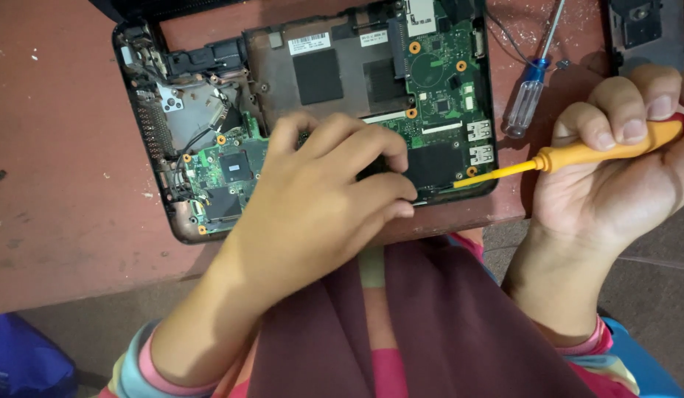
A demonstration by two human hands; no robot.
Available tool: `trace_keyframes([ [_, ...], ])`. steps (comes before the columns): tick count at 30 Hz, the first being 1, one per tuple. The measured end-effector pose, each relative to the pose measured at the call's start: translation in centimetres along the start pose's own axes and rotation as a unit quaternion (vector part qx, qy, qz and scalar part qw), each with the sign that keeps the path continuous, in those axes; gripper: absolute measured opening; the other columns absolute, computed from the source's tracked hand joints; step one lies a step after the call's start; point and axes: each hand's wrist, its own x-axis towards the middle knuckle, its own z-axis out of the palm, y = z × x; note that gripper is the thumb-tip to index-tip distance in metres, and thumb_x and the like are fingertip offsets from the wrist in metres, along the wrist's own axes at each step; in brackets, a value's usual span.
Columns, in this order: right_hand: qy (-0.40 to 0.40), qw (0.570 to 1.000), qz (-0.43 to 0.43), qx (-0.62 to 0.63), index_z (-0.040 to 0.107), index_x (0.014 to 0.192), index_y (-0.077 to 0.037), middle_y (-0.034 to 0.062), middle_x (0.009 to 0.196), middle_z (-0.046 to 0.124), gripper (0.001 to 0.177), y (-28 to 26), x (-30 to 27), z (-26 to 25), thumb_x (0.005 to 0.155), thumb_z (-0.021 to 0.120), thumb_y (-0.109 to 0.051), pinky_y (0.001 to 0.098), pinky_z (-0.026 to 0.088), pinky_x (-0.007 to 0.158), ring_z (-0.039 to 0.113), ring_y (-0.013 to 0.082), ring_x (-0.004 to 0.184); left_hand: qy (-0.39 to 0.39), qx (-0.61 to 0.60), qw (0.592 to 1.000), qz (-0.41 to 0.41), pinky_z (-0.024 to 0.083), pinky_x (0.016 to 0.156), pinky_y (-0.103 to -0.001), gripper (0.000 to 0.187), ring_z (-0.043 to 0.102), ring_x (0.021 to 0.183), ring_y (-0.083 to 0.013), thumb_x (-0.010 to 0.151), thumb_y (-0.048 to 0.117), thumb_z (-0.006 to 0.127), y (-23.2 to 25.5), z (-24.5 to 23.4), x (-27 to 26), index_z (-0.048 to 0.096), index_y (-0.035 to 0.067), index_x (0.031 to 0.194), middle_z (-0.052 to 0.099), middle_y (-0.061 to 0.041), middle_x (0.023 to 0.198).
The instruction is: Removing a motherboard from a laptop chassis using a screwdriver and manual prying.
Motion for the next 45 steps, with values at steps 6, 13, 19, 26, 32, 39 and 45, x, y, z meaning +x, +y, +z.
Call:
trace_keyframes([
  [6,0.000,1.000,0.000,0.008,0.065,0.123,-0.018,-0.0080,0.112,0.056,0.018,0.0,0.0,0.1,0.117,0.052,-0.029,0.0140,0.043,0.086,0.052,-0.0020,0.094,-0.001,0.015,0.999,-0.052,0.032,0.090,-0.045,0.004,0.049,0.104,-0.0237,0.084,0.016,0.069,1.3,0.5,0.5,0.068,0.012,0.084,0.054,-0.002,0.111],
  [13,0.002,1.000,-0.003,0.017,0.066,0.123,-0.017,-0.0075,0.112,0.056,0.019,0.0,0.1,-0.2,0.117,0.052,-0.028,0.0147,0.043,0.085,0.053,-0.0013,0.093,0.032,0.045,0.997,-0.052,0.032,0.089,-0.045,0.005,0.048,0.099,-0.0236,0.086,0.011,0.067,1.9,1.3,0.7,0.066,0.008,0.090,0.055,-0.003,0.109],
  [19,0.001,1.000,-0.006,0.015,0.065,0.121,-0.017,-0.0076,0.111,0.057,0.017,0.0,0.2,0.1,0.116,0.054,-0.029,0.0137,0.044,0.084,0.054,-0.0018,0.093,0.003,0.083,0.995,-0.049,0.031,0.091,-0.044,0.017,0.047,0.103,-0.0223,0.087,0.018,0.062,2.1,1.3,0.8,0.069,0.015,0.102,0.054,-0.001,0.112],
  [26,0.013,0.999,-0.019,0.035,0.055,0.111,-0.013,-0.0080,0.107,0.056,0.012,-0.3,0.4,0.2,0.112,0.048,-0.022,0.0125,0.040,0.085,0.051,-0.0029,0.093,0.004,0.064,0.997,-0.033,0.030,0.092,-0.046,0.011,0.046,0.101,-0.0228,0.085,0.015,0.062,2.0,1.0,1.0,0.070,0.013,0.093,0.051,-0.002,0.109],
  [32,0.003,0.999,-0.016,0.049,0.054,0.110,-0.013,-0.0084,0.108,0.057,0.009,-0.2,0.6,-0.2,0.112,0.048,-0.019,0.0109,0.039,0.085,0.049,-0.0033,0.093,0.008,0.105,0.994,-0.016,0.030,0.080,-0.039,0.008,0.048,0.089,-0.0242,0.085,0.011,0.060,2.3,1.5,1.7,0.064,0.010,0.091,0.055,-0.007,0.099],
  [39,0.006,0.999,-0.040,0.019,0.052,0.109,-0.013,-0.0070,0.106,0.055,0.010,-0.1,0.6,-0.6,0.110,0.047,-0.021,0.0132,0.041,0.087,0.051,-0.0011,0.094,-0.012,0.163,0.984,-0.068,0.039,0.073,-0.042,0.010,0.058,0.072,-0.0279,0.081,0.016,0.061,3.4,3.1,2.2,0.065,0.010,0.088,0.063,-0.010,0.087],
  [45,0.001,0.999,-0.032,-0.023,0.052,0.109,-0.014,-0.0064,0.104,0.051,0.010,0.0,0.4,-0.3,0.109,0.047,-0.023,0.0128,0.043,0.089,0.051,-0.0016,0.096,-0.040,0.225,0.962,-0.150,0.040,0.069,-0.039,0.011,0.055,0.070,-0.0253,0.078,0.019,0.063,5.3,4.5,2.4,0.062,0.013,0.087,0.061,-0.009,0.085],
])
